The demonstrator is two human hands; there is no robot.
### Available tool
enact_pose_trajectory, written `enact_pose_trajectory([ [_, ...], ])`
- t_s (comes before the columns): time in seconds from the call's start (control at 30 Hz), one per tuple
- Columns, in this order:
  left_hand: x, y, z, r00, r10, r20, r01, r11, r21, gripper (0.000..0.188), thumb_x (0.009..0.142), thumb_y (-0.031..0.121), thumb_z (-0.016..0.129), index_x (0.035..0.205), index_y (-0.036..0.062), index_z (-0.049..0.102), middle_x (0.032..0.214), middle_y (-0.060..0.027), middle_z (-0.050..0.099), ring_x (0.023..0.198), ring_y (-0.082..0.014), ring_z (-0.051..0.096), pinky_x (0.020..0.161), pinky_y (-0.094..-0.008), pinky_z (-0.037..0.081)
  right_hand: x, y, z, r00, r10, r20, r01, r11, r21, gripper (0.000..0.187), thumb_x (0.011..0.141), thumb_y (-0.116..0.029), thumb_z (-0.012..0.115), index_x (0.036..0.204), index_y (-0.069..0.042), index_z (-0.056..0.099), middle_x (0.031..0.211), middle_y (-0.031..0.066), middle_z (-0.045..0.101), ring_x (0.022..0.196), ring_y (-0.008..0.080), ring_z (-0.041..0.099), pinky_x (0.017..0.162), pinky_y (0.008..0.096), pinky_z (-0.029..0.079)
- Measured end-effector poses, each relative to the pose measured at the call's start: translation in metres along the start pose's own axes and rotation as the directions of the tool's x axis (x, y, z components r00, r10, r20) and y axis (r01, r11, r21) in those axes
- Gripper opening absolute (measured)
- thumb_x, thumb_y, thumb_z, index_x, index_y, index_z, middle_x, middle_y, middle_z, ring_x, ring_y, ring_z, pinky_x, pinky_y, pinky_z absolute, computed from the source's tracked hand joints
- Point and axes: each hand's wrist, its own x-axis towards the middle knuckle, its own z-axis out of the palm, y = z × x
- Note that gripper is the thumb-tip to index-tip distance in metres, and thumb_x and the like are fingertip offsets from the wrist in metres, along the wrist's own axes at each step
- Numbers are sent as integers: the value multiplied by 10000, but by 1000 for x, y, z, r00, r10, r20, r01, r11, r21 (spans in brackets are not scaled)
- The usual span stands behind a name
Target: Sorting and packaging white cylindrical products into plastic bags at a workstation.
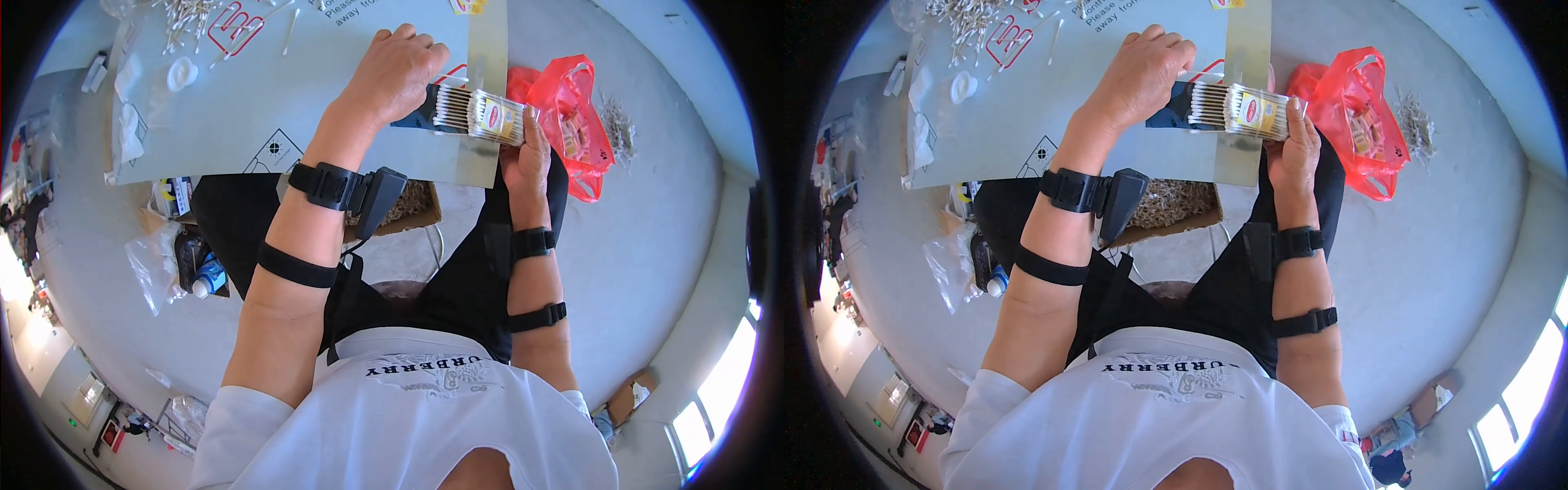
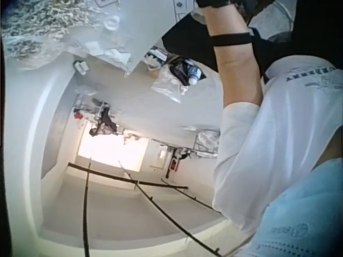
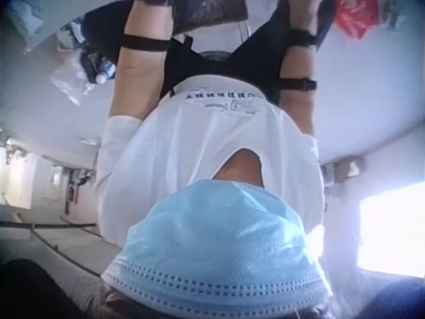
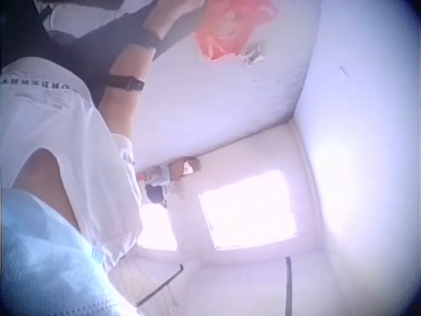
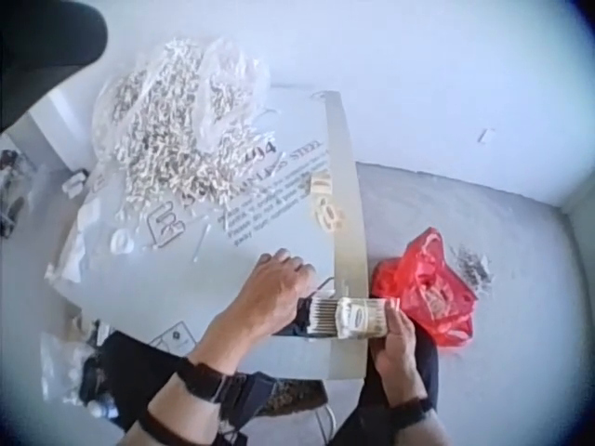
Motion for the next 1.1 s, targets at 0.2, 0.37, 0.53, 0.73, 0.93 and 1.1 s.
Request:
enact_pose_trajectory([
  [0.2,-4,-1,-2,999,-10,-32,8,999,-53,146,802,-65,558,800,80,536,791,-29,581,869,-241,538,780,-373,431,-4,-2,7,1000,-17,-1,17,1000,17,305,934,-293,637,1060,-15,610,994,78,671,882,194,663,775,347,547],
  [0.37,-22,8,-27,989,-10,149,25,994,-103,118,796,-31,584,791,76,535,793,-28,577,866,-239,535,781,-364,428,-6,-3,9,1000,-20,-3,20,999,29,305,939,-295,631,1048,-11,615,950,64,677,816,168,671,716,318,558],
  [0.53,-44,29,-26,981,-21,193,34,997,-64,95,784,-10,604,798,65,548,825,-30,577,890,-230,531,788,-357,429,-9,-4,12,1000,3,-17,-2,1000,26,288,937,-292,636,1042,-25,623,937,54,677,786,156,667,670,292,552],
  [0.73,-41,41,-23,986,0,164,-8,999,51,127,746,-19,618,842,64,626,837,-28,606,911,-211,547,793,-336,445,-8,-3,11,1000,3,12,-4,999,38,288,933,-295,641,1037,-28,629,937,47,678,794,155,667,676,286,549],
  [0.93,-35,54,-5,995,70,69,-72,997,28,101,747,2,622,831,57,614,845,-36,600,927,-220,541,810,-343,454,-6,-1,7,1000,7,5,-7,1000,20,316,931,-290,641,1077,-10,621,1019,88,674,899,204,666,815,348,548],
  [1.1,-40,62,12,943,-257,-213,151,898,-414,210,859,103,617,1056,37,583,1077,-117,597,1045,-267,532,922,-371,452,-4,1,3,1000,5,23,-6,999,40,306,936,-298,633,1068,-22,624,996,78,676,876,191,666,789,335,546],
])
